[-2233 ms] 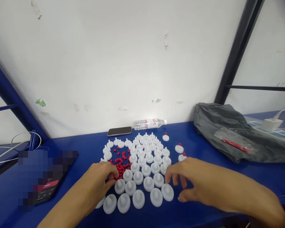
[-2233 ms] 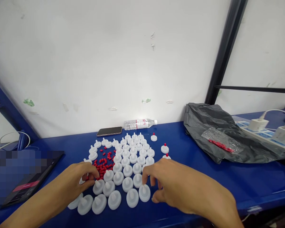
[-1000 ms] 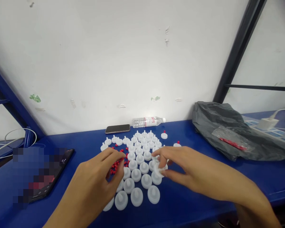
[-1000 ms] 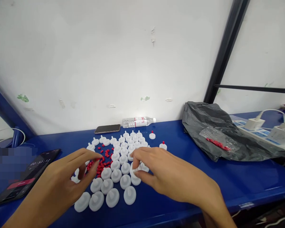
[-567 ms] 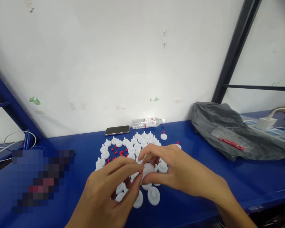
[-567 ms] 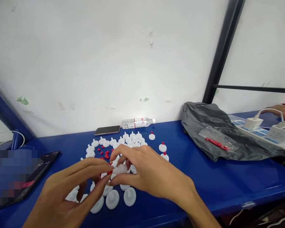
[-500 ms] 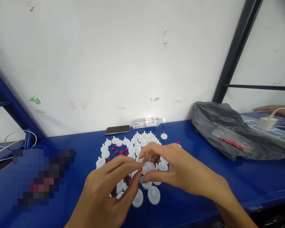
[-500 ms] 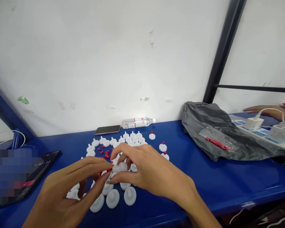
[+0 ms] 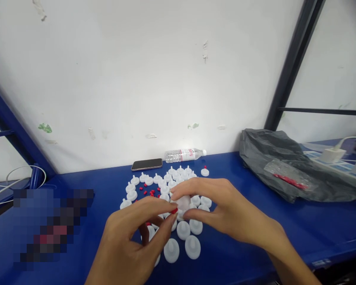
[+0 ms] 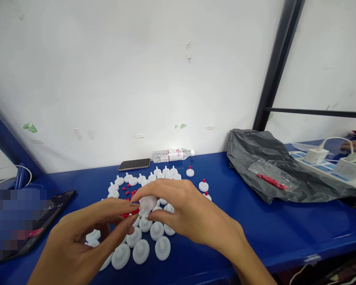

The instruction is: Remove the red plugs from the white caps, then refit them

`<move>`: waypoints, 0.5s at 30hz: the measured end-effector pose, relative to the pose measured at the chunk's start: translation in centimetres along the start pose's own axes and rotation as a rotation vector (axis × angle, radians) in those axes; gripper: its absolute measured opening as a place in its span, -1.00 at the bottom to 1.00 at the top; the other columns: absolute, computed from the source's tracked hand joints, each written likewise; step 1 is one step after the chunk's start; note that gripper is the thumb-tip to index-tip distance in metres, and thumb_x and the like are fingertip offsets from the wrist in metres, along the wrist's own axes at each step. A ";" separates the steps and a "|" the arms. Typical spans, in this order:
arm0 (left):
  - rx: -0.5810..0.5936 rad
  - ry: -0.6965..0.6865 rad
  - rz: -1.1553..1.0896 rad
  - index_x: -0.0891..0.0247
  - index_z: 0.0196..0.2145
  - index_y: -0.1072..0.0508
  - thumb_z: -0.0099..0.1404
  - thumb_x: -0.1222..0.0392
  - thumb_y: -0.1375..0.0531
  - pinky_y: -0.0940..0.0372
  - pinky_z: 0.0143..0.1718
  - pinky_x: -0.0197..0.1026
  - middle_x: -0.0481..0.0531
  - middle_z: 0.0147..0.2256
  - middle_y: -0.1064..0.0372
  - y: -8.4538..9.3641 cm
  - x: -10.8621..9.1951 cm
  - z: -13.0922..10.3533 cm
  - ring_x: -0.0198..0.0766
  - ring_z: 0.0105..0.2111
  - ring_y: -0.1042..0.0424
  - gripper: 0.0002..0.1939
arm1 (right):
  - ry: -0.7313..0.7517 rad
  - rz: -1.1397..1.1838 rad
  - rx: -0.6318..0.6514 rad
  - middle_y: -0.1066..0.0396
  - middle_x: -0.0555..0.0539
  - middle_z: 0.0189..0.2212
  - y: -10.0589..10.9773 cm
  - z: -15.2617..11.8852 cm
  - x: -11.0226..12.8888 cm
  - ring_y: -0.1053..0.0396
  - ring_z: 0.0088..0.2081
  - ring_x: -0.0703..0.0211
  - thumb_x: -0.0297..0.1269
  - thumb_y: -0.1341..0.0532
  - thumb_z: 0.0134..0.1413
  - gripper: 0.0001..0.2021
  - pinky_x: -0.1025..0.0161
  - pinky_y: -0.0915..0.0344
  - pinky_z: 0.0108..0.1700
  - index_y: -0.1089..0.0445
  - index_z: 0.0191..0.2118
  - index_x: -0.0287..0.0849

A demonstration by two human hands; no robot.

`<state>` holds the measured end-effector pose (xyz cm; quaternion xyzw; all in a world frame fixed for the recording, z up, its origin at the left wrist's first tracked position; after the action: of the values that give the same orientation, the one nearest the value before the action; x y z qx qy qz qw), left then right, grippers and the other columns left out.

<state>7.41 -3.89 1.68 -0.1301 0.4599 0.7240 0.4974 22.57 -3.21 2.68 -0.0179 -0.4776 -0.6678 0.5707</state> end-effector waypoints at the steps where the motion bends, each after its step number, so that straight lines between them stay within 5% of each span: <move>1: -0.005 0.022 -0.029 0.01 -0.20 -0.66 0.32 0.15 -0.33 -0.35 -0.56 -0.44 -0.13 -0.32 -0.61 0.0 0.1 0.0 -0.41 -0.50 -0.48 -0.88 | 0.018 -0.019 -0.012 -0.56 0.14 -0.02 0.0 0.0 0.1 -0.50 -0.01 0.33 -0.50 -0.37 0.21 -0.59 0.41 -0.33 0.04 -0.41 0.10 0.02; 7: 0.126 0.275 -0.293 0.07 -0.31 -0.60 0.28 -0.02 -0.37 -0.37 -0.44 -0.35 -0.04 -0.16 -0.53 -1.0 2.0 0.1 -0.28 -0.31 -0.51 -0.85 | 0.129 -0.180 -0.095 -0.58 0.06 -0.02 0.0 -0.2 1.0 -0.43 0.14 0.20 -0.46 -0.38 0.21 -0.61 0.26 -0.32 0.19 -0.47 0.10 0.04; 11: 0.141 0.445 -0.628 -0.03 -0.10 -0.44 0.19 -0.06 -0.44 -0.38 -0.31 -0.34 -0.11 -0.16 -0.47 -2.2 3.3 -0.5 -0.35 -0.32 -0.44 -0.62 | 0.173 -0.210 -0.168 -0.58 0.05 0.00 0.3 -0.4 1.9 -0.39 0.22 0.14 -0.45 -0.37 0.21 -0.61 0.13 -0.29 0.27 -0.49 0.10 0.09; 15: 0.297 0.436 -0.823 0.05 0.04 -0.49 0.16 -0.10 -0.42 -0.44 -0.07 -0.07 0.04 -0.16 -0.54 -4.1 2.2 -0.7 -0.09 -0.14 -0.54 -0.48 | 0.206 -0.205 -0.147 -0.57 -0.01 0.05 -0.3 -0.3 2.7 -0.42 0.20 0.11 -0.34 -0.35 0.27 -0.73 0.08 -0.30 0.28 -0.52 0.05 0.04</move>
<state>9.61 -2.81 -2.28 -0.3773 0.5619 0.3497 0.6478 21.57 -5.50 3.85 0.0580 -0.3657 -0.7538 0.5429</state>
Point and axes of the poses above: each hand's wrist, its own z-axis towards the middle knuckle, its own y-axis out of the back of the hand, x = y × z, the point moved 9 cm from there along z, towards the middle knuckle
